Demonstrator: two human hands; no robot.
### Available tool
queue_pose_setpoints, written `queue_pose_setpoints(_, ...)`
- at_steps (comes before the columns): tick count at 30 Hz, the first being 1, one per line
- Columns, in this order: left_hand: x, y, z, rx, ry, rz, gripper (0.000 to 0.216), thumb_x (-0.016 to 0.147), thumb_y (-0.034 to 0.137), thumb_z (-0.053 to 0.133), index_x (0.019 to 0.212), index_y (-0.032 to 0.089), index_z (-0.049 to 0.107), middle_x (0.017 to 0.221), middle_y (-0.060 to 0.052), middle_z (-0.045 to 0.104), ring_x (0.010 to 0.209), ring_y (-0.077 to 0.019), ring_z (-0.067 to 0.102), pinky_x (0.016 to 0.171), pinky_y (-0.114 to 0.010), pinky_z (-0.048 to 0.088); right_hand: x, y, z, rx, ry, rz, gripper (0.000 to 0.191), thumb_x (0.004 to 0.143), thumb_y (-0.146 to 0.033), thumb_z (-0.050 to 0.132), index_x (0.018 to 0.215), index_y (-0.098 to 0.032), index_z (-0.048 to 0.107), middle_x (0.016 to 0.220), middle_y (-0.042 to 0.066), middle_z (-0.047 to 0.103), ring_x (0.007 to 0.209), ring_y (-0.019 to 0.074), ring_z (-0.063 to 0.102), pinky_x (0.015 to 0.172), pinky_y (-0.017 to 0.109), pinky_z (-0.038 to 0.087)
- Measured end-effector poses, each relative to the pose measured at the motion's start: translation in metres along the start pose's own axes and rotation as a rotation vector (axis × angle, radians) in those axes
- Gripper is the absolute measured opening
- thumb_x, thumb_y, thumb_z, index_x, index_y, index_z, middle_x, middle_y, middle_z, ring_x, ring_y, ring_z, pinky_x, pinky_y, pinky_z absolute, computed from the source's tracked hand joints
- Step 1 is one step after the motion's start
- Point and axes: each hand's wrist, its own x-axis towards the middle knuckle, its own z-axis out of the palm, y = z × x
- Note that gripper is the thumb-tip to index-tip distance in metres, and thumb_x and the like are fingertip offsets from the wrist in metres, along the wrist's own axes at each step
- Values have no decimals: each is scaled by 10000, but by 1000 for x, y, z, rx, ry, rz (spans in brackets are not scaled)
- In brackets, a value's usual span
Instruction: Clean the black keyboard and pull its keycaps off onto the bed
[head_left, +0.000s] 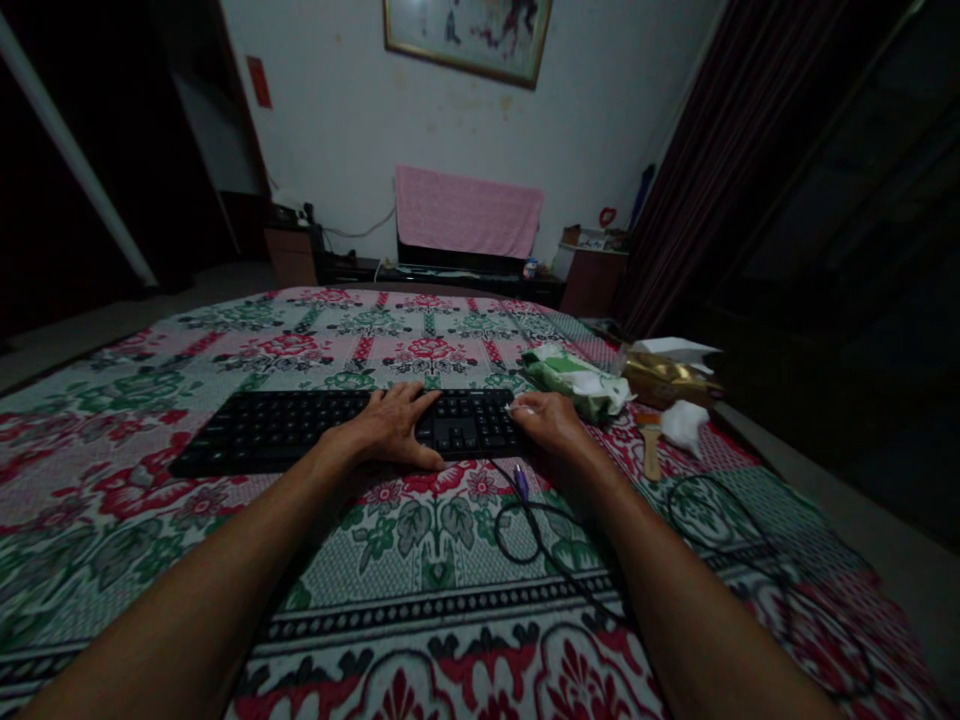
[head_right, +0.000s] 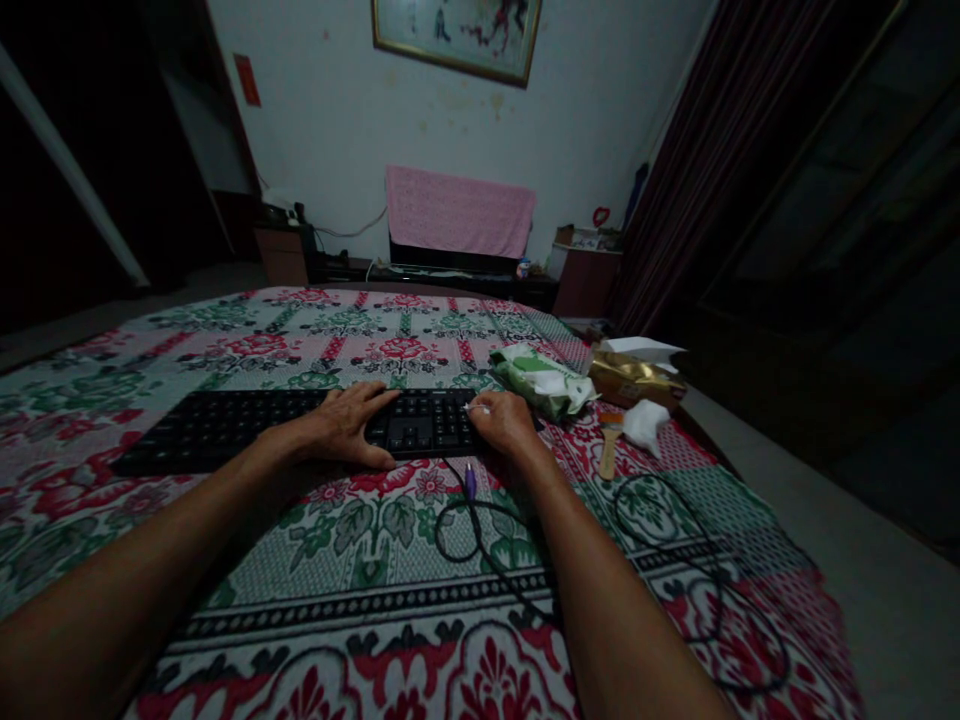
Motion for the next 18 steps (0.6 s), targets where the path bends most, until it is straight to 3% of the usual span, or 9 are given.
queue_pose_setpoints(7,1,-1,1,-8,-17,-16,1098,498,755,536,1409,226,222,1455,-135,219,1303,-339,216,1045,-486,185,1,6,-9,118,-134,-21,239,749,-293,513,834,-157,690,757,24,669,699,150,588,613,224,423)
queue_pose_setpoints(11,1,-2,2,-8,0,0,1102,502,762,528,1408,212,228,1451,-139,225,1300,-347,218,1041,-489,196,1,8,-6,205,24,16,257,764,-283,490,886,-146,670,746,20,654,664,139,570,574,217,408)
queue_pose_setpoints(14,0,-1,1,-12,2,6,1104,505,769,521,1410,212,223,1452,-144,220,1303,-346,213,1039,-492,201,2,9,-2,131,157,30,250,766,-274,485,868,-150,677,720,26,646,656,147,575,569,223,400)
queue_pose_setpoints(18,-1,0,-1,-8,-6,-2,1102,509,759,525,1412,203,225,1451,-151,224,1299,-357,219,1038,-499,197,4,13,3,-50,146,-19,234,768,-255,491,855,-169,691,760,47,651,715,167,588,637,243,416)
